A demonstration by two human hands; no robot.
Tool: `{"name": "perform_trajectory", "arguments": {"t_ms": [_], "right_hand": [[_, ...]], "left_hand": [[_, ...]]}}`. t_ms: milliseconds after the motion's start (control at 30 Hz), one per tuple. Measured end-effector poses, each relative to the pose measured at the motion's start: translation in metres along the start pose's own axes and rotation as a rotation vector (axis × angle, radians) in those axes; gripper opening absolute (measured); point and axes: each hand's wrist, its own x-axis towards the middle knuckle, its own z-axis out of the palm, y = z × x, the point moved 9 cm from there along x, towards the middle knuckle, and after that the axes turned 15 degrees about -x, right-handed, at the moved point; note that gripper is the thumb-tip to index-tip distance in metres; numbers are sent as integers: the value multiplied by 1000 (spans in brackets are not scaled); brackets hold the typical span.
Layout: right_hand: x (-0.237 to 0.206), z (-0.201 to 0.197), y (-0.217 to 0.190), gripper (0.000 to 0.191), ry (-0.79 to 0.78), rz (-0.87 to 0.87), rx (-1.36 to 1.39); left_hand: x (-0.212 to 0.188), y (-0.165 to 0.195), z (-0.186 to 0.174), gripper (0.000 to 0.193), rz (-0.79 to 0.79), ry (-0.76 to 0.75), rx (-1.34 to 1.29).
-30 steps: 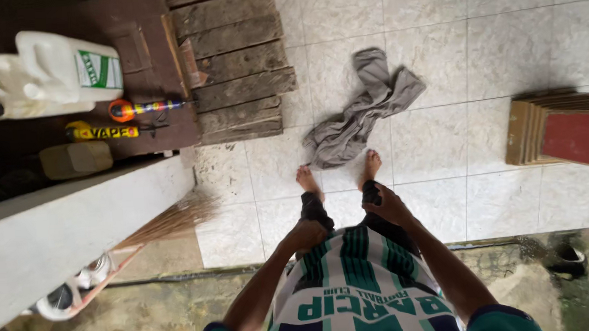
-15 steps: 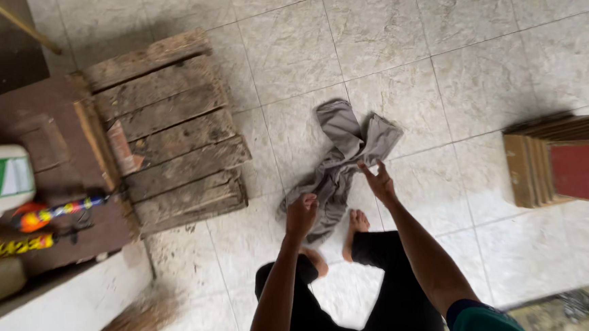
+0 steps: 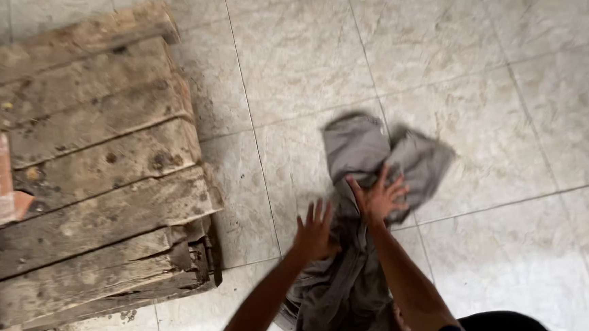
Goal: The person carries a pair of gray pants across a tiled porch, wets them at an outdoor tap next to a washing machine, then kneels on the floor and repeatedly scrubs and rubs the wet fabric against the tiles by hand.
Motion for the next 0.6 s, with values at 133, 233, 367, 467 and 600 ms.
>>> {"name": "perform_trajectory", "arguments": {"t_ms": [133, 233, 367, 467, 600], "right_hand": [[6, 43, -21, 99, 167, -202, -74], [3, 83, -12, 74, 248, -378, -66], [-66, 137, 9, 56, 289, -661, -115], [-145, 169, 11, 47, 306, -985, -1], [-124, 199, 17, 40, 179, -1115, 39]], "left_hand": [[34, -56, 4, 132, 46, 69, 51], [30, -97, 35, 119, 54, 185, -14], [34, -146, 66, 73, -55, 411, -174], [44, -166, 56, 81, -67, 604, -192], [62, -177, 30, 73, -98, 628, -204]]}}
